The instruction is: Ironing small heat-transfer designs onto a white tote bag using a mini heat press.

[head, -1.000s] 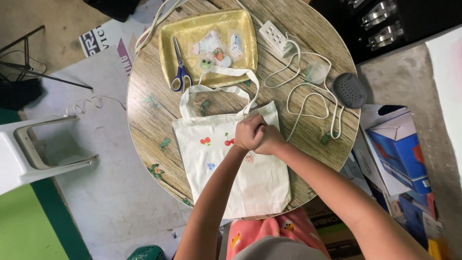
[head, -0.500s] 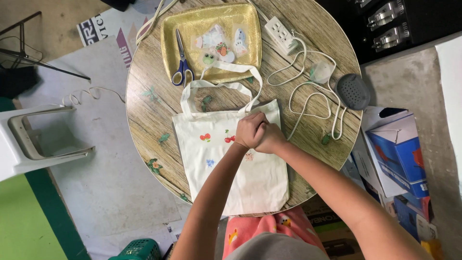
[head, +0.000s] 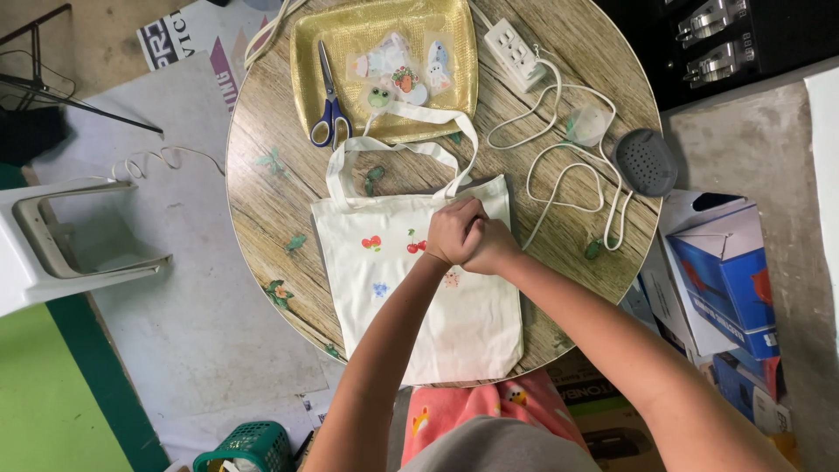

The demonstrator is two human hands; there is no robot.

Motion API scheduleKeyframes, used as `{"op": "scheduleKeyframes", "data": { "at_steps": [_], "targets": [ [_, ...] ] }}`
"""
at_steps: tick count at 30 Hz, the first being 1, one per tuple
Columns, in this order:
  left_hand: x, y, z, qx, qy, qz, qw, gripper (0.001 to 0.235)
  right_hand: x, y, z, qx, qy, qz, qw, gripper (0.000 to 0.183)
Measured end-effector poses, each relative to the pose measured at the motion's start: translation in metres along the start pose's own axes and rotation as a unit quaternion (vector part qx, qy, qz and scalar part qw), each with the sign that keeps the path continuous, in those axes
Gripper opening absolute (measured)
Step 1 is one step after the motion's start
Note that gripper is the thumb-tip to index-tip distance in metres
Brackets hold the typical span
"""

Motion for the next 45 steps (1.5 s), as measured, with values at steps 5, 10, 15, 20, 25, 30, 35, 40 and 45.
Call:
{"op": "scheduleKeyframes", "data": {
  "at_steps": [5,10,15,20,25,30,35,40,45],
  "targets": [
    [0.000,-0.001,-0.001,0.000,0.001,-0.010,1.000,0.016,0.002,-0.001,-0.001,0.005,-0.006,0.004,1.000,0.011],
    [-0.002,-0.001,-0.001,-0.005,0.005,-0.008,1.000,0.015,0.002,0.000,-0.002,0.005,-0.013,0.003,1.000,0.011],
    [0.000,0.000,-0.001,-0.003,0.001,-0.011,1.000,0.015,0.000,-0.002,-0.002,-0.014,-0.007,-0.002,1.000,0.012],
    [0.000,0.000,0.000,-0.010,0.004,-0.017,1.000,0.015,0.002,-0.009,-0.002,-0.037,-0.014,-0.004,0.999,0.014],
    [0.003,0.002,0.000,-0.011,-0.002,-0.020,1.000,0.015,0.000,-0.008,-0.006,-0.007,0.023,0.021,0.999,0.014],
    [0.005,0.001,0.000,-0.015,-0.002,-0.032,0.999,0.017,0.001,-0.006,-0.008,0.029,0.041,0.039,0.998,0.020],
    [0.006,0.000,-0.001,-0.025,0.001,-0.029,0.999,0.017,0.000,-0.008,-0.011,0.011,0.034,0.043,0.998,0.020],
    [0.004,0.000,-0.001,-0.021,-0.004,-0.027,0.999,0.018,0.000,-0.009,-0.007,0.012,0.039,0.040,0.998,0.019],
    [0.002,-0.002,-0.002,-0.022,-0.005,-0.019,1.000,0.018,-0.003,-0.006,-0.008,0.015,0.046,0.044,0.998,0.019]
  ]
}}
Point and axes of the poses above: each hand's wrist, its own z-axis away from the middle knuckle, its own y-axis out of the palm, x = y × z, the point moved 10 cm from there along -z, towards the middle knuckle, and after that the axes turned 7 degrees about y, right-handed, at the moved point
